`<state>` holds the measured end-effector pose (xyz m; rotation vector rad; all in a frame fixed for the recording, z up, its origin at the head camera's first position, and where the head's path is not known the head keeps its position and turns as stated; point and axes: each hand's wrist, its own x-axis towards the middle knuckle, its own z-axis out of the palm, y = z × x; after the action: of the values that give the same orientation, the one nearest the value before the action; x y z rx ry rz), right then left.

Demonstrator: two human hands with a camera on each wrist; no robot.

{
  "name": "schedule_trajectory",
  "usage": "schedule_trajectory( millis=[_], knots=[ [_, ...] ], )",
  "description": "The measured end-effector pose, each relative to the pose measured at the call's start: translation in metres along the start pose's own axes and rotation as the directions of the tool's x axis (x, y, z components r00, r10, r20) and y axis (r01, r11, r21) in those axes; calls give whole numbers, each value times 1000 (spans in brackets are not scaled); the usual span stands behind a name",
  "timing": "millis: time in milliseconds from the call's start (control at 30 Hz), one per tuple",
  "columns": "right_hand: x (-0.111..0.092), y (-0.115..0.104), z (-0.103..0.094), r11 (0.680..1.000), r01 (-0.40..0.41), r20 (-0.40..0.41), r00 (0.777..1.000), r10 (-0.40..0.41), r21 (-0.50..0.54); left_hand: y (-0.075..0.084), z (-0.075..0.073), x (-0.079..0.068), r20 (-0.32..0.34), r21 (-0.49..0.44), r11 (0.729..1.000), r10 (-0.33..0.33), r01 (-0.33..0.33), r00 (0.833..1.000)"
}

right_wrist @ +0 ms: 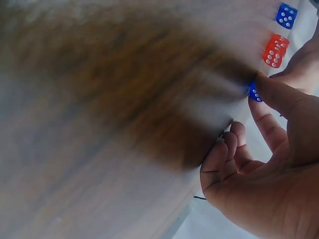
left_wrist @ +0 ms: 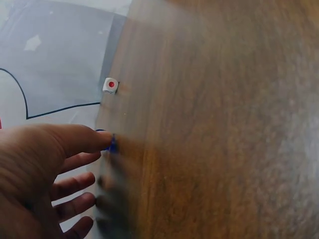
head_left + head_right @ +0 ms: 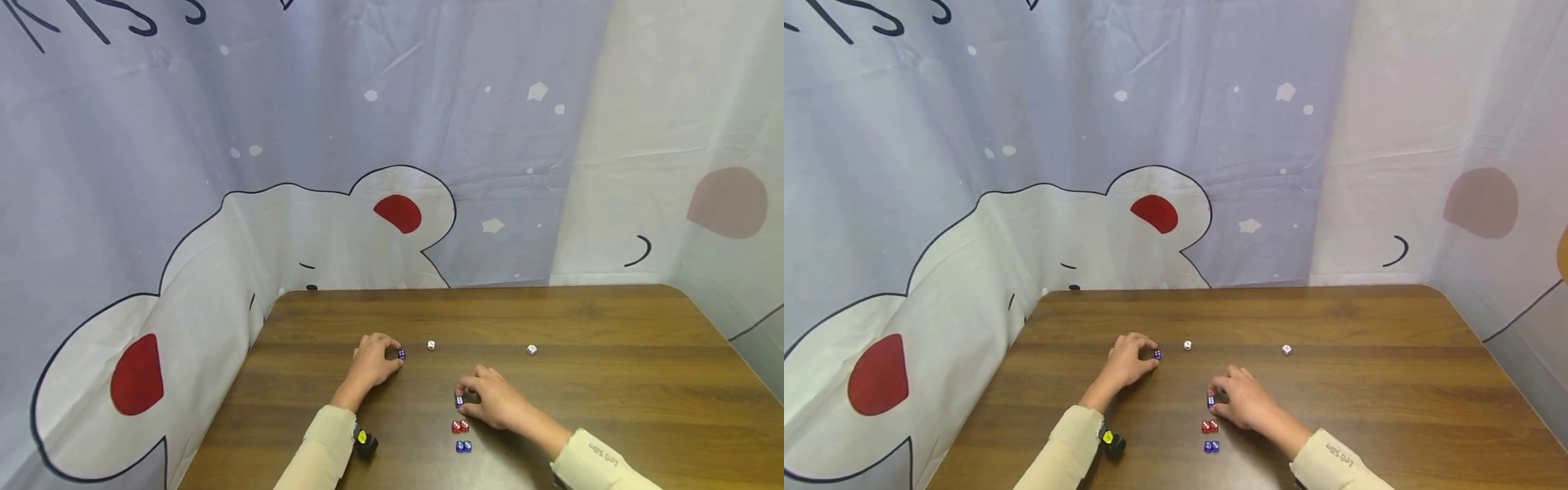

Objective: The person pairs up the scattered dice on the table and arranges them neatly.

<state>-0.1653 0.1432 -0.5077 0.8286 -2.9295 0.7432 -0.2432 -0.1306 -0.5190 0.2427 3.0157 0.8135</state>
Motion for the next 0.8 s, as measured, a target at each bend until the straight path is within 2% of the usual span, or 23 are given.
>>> schedule_trajectory(
  millis=[500,800],
  knots=[
    [0,0,0,1000,3,-2,1000,-3,5,5,2,2,-33,34,999,-32,33,999],
    [0,0,0,1000,7,-2,1000,-7,6,7,4,-6,-35,58,998,17,-15,999]
  ],
)
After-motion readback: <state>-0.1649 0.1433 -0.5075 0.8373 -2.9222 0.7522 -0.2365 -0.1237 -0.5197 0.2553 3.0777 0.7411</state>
